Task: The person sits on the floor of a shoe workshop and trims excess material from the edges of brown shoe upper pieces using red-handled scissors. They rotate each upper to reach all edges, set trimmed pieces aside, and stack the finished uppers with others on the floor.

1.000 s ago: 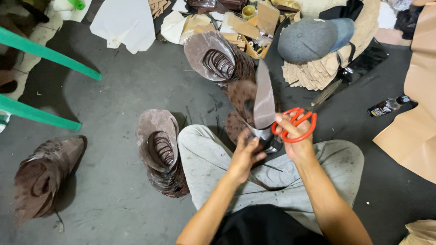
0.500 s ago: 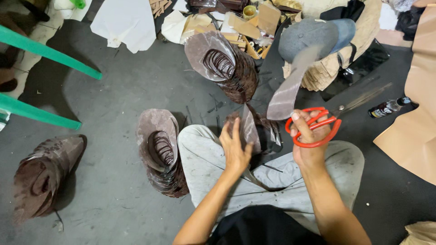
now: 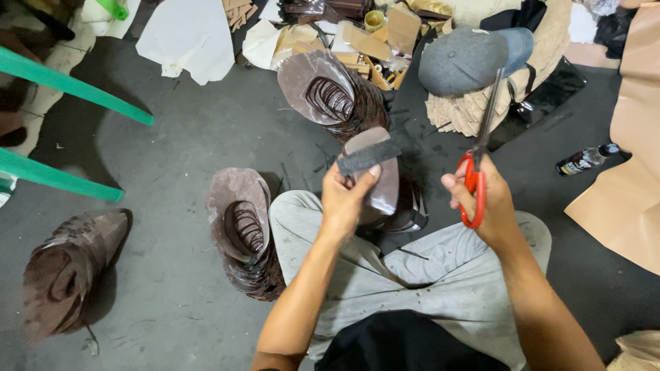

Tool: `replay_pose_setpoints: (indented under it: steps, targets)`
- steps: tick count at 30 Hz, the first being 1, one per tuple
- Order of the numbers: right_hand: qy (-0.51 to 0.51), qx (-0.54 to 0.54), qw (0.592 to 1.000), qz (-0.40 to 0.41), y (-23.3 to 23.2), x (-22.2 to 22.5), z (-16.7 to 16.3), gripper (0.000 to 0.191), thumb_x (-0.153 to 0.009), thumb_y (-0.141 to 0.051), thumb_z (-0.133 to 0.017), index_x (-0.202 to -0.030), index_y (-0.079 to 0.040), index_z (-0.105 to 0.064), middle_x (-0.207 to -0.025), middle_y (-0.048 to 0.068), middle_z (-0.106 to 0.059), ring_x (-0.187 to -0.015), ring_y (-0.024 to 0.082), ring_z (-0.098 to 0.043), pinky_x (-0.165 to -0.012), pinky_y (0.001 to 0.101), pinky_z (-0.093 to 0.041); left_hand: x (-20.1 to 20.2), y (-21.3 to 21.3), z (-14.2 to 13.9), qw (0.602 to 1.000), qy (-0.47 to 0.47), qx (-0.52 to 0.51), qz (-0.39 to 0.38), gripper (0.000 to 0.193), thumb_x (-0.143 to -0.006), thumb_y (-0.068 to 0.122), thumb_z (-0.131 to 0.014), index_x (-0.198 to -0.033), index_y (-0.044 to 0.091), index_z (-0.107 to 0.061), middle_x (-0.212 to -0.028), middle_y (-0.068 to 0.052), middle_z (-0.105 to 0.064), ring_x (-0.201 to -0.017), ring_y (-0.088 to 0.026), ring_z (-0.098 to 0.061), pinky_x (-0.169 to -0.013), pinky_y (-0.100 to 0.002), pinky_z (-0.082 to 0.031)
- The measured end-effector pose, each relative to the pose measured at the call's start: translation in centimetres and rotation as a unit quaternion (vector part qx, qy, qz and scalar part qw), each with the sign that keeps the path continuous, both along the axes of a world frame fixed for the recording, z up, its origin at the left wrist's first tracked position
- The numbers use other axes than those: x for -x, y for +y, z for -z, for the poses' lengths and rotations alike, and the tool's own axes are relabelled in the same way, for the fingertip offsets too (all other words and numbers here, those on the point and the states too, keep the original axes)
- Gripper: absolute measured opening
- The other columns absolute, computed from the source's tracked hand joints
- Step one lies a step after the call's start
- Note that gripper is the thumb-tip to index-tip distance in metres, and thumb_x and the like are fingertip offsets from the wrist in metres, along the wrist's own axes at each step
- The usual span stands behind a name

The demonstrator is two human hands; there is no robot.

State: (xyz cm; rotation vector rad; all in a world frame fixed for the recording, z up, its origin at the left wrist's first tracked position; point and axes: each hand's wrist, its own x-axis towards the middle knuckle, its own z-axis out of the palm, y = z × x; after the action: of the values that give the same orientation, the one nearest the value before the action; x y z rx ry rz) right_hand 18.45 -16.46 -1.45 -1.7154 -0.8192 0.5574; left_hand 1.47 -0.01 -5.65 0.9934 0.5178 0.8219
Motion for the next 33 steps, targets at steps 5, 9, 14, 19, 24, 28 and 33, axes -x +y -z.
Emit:
replay_pose_setpoints:
  steps: [5,9,14,19,24,28,33]
  targets:
    - [-0.244,0.118,0.961,-0.043,-1.3,-0.8,-0.9,0.036,-0.087,-0.024,-0.081,-0.098,-0.001,-0.055,-0.065,0.015,-0.061,-0.056,0.027,-0.061,-0.057,0.0366,-0.048,1.8,2.0,-1.2,0.999,0.006,-0.001,0.052,0.014,-0.096,0.008,-0.074,-0.106,-0.001,-0.072,-0.101,-0.004,-0.076,-0.088,-0.008,-0.068,-0.083,-0.025,-0.054]
    - [-0.287,0.100,0.949,-0.081,-1.9,-0.6,-1.7,0.033,-0.087,-0.025,-0.077,-0.102,-0.002,-0.058,-0.069,0.014,-0.065,-0.060,0.034,-0.063,-0.056,0.0402,-0.046,2.5,2.9,-1.7,0.995,-0.052,0.051,0.072,0.018,-0.103,0.012,-0.074,-0.103,-0.005,-0.071,-0.096,-0.007,-0.075,-0.082,-0.011,-0.066,-0.076,-0.027,-0.053]
    - [-0.251,0.099,0.959,-0.083,-1.7,0.4,-1.6,0.030,-0.089,-0.025,-0.074,-0.103,-0.003,-0.062,-0.064,0.014,-0.062,-0.058,0.029,-0.062,-0.056,0.0382,-0.046,1.3,1.8,-2.7,0.997,-0.068,0.019,-0.021,0.020,-0.101,0.010,-0.074,-0.113,-0.005,-0.070,-0.104,-0.006,-0.074,-0.089,-0.010,-0.065,-0.081,-0.027,-0.053]
    - [-0.131,0.099,0.984,-0.065,-1.6,0.3,-1.3,0.021,-0.092,-0.016,-0.074,-0.100,-0.002,-0.061,-0.066,0.007,-0.061,-0.056,0.014,-0.055,-0.053,0.0317,-0.045,1.7,1.7,-3.9,0.997,-0.017,-0.051,0.056,0.035,-0.095,0.013,-0.071,-0.127,0.002,-0.061,-0.113,-0.001,-0.072,-0.100,-0.007,-0.066,-0.090,-0.024,-0.053]
    - [-0.001,-0.045,0.996,-0.071,-0.9,0.2,-2.1,0.020,-0.090,-0.007,-0.071,-0.105,-0.005,-0.057,-0.074,-0.001,-0.064,-0.077,0.008,-0.062,-0.067,0.0258,-0.049,3.5,3.1,-4.9,0.938,0.098,-0.162,0.289,0.022,-0.100,0.018,-0.073,-0.112,0.000,-0.072,-0.100,-0.001,-0.072,-0.091,-0.006,-0.061,-0.082,-0.026,-0.052]
    - [0.046,-0.061,0.970,-0.233,-0.5,0.3,-3.1,0.037,-0.082,0.000,-0.074,-0.116,-0.005,-0.060,-0.066,0.001,-0.062,-0.074,0.012,-0.066,-0.067,0.0251,-0.051,3.3,3.0,-5.7,0.814,0.147,-0.308,0.470,0.025,-0.096,0.023,-0.079,-0.106,0.001,-0.072,-0.086,-0.006,-0.065,-0.084,-0.010,-0.054,-0.078,-0.030,-0.049]
    - [0.165,-0.073,0.978,-0.109,0.8,2.2,-2.1,0.039,-0.078,0.006,-0.077,-0.108,-0.002,-0.053,-0.079,0.003,-0.058,-0.056,0.011,-0.057,-0.049,0.0264,-0.044,2.1,0.6,-5.5,0.924,0.145,-0.353,-0.019,0.034,-0.091,0.022,-0.079,-0.117,0.003,-0.069,-0.118,-0.006,-0.068,-0.114,-0.014,-0.062,-0.101,-0.032,-0.050]
